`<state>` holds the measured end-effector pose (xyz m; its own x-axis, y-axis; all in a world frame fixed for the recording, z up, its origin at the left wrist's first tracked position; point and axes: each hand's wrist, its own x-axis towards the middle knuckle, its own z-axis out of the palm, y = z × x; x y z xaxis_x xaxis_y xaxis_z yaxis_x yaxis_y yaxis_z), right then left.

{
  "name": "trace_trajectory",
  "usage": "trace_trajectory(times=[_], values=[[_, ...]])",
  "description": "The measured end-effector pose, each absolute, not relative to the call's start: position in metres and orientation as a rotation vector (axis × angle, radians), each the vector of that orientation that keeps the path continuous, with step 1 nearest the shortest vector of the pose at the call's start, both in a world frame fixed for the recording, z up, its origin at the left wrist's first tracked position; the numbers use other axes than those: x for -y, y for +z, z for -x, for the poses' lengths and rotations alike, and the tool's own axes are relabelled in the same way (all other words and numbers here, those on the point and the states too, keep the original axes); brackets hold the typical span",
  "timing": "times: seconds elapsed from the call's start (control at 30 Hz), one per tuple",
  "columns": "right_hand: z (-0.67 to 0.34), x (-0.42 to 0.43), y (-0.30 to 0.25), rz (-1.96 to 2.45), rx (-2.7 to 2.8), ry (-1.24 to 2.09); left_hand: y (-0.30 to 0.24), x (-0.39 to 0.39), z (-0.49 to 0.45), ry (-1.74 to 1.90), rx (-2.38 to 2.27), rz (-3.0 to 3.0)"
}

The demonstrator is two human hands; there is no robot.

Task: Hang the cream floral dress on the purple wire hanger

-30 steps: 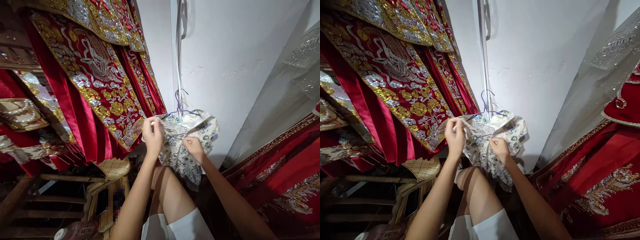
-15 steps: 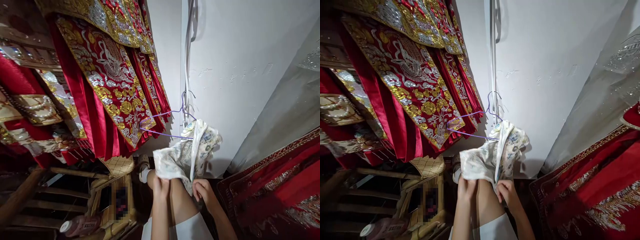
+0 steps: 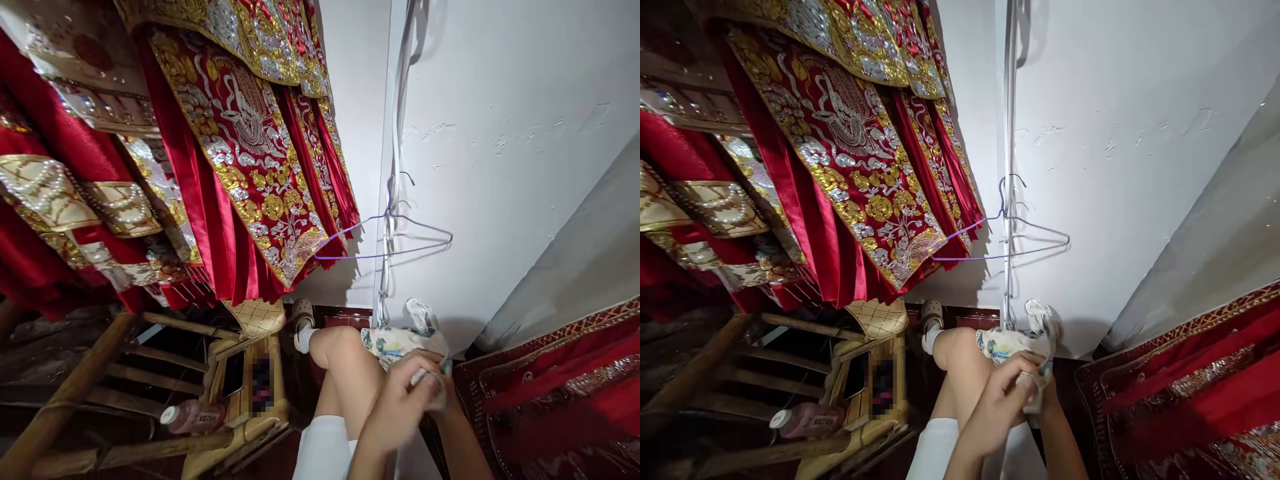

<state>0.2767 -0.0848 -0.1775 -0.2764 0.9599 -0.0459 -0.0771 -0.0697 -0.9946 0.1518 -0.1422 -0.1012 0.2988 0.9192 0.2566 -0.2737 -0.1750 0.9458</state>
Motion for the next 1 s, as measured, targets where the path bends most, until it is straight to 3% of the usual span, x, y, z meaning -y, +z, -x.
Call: trace_trajectory(times=[0.13,0.37,0.63,0.7,0.8,0.9,1.0], values=[[-0.291,0.072,-0.145,1.035,1.042,1.600,-0.096,0.156,-0.150,1.156,-0.796,-1.684],[-0.275,0.043,-0.066,1.043,0.885,2.116,-0.093,0.106,-0.097,1.586,-1.024,-1.645],[-0.283,0.049,-0.032,1.125,1.649,2.197,-0.099,0.043,-0.091,0.725,-0.531,-1.811],[-0.293,0.051,-0.013,1.082,1.910,2.084,-0.101,0.040,-0.090,0.587,-0.574,-1.962],[-0.313,0.044,0.014,1.138,2.234,1.523,-0.099,0.032,-0.073,0.413,-0.738,-2.314],[-0.333,0.028,0.025,1.245,2.134,0.898,-0.090,0.019,-0.041,0.245,-0.995,-2.572],[-0.336,0.011,0.014,1.292,1.896,0.689,-0.076,0.012,-0.009,0.146,-1.367,-2.555]])
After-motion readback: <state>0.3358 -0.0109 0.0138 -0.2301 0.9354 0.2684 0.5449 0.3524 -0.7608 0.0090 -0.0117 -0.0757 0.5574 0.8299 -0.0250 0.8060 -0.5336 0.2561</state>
